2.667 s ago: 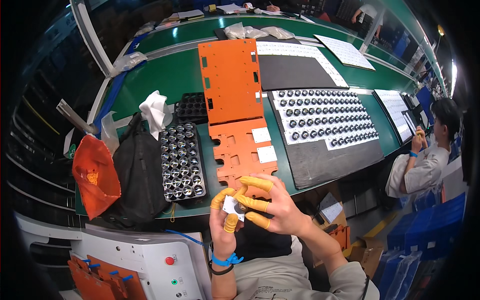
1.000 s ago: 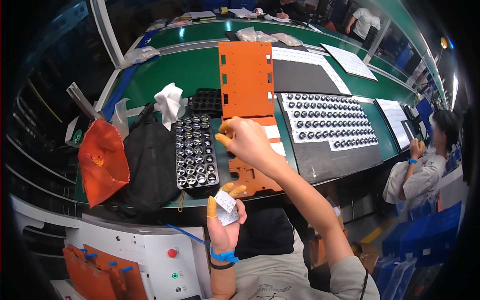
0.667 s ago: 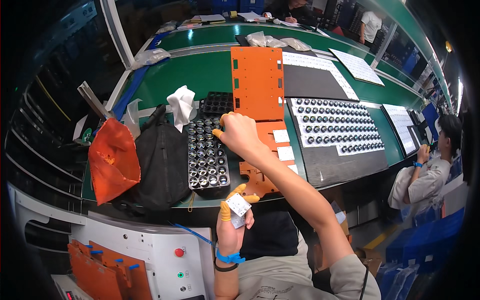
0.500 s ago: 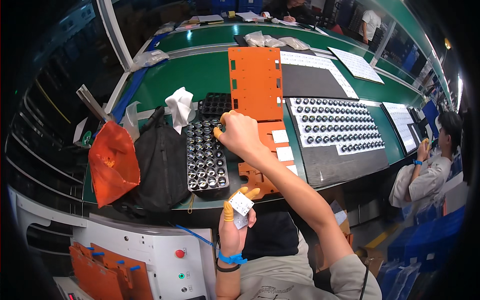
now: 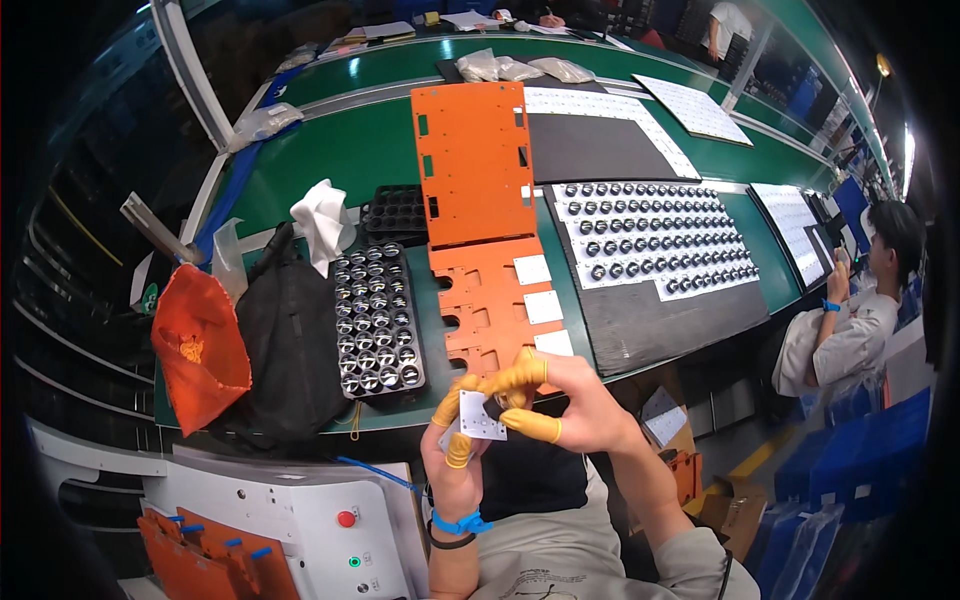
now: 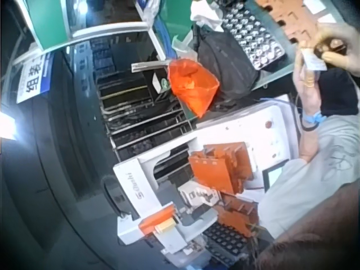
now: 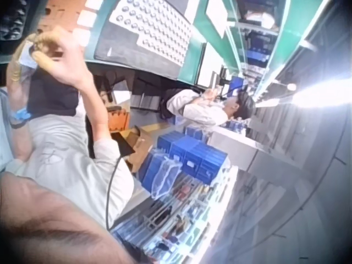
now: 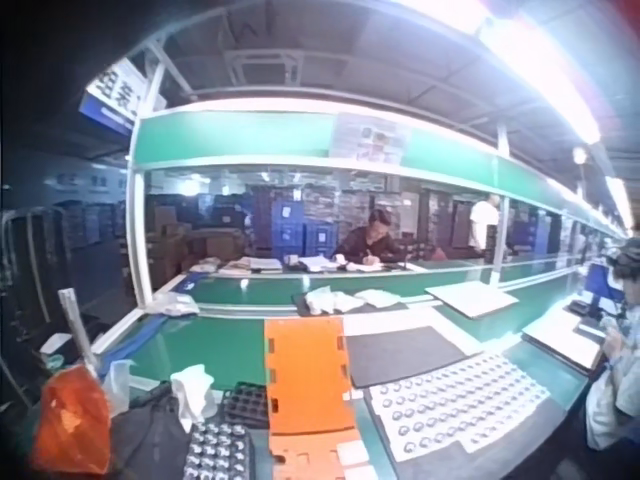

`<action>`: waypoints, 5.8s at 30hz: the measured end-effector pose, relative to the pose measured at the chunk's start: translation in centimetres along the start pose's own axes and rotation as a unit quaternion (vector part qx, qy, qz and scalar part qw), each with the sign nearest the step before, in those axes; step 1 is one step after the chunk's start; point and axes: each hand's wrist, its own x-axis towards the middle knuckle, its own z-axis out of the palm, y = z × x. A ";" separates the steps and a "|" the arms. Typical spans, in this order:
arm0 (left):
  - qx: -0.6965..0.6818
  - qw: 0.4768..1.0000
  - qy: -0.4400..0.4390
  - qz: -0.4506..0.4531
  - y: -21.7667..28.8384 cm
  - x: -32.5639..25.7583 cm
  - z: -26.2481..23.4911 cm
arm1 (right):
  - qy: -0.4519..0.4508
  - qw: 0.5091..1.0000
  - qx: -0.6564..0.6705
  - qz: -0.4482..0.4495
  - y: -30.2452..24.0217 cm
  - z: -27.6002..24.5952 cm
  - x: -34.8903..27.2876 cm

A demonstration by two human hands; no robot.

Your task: The person places small white square components onto an orange plastic jig at a factory workstation. They handle the components one by one, positioning them into specific slots on the jig. The person also briefly interacts with a white machine labeled 'Qushi' to the left, placing the jig onto it before returning to the manual placement task.

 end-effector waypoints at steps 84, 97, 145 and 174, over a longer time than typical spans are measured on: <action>0.431 0.878 0.156 0.140 0.4 0.3 -3.4 | -0.153 0.884 -0.431 -0.095 6.5 0.5 -0.1; 0.543 0.783 0.215 0.212 -3.4 3.8 0.0 | 0.004 0.954 -0.283 -0.100 3.5 -3.2 -7.1; 0.638 0.756 0.137 0.043 -1.7 3.6 0.3 | 0.024 0.924 -0.381 -0.036 7.1 1.1 -1.3; -0.182 0.964 -0.108 -0.159 0.9 -4.2 -4.9 | 0.079 0.884 -0.460 -0.040 9.7 3.2 20.8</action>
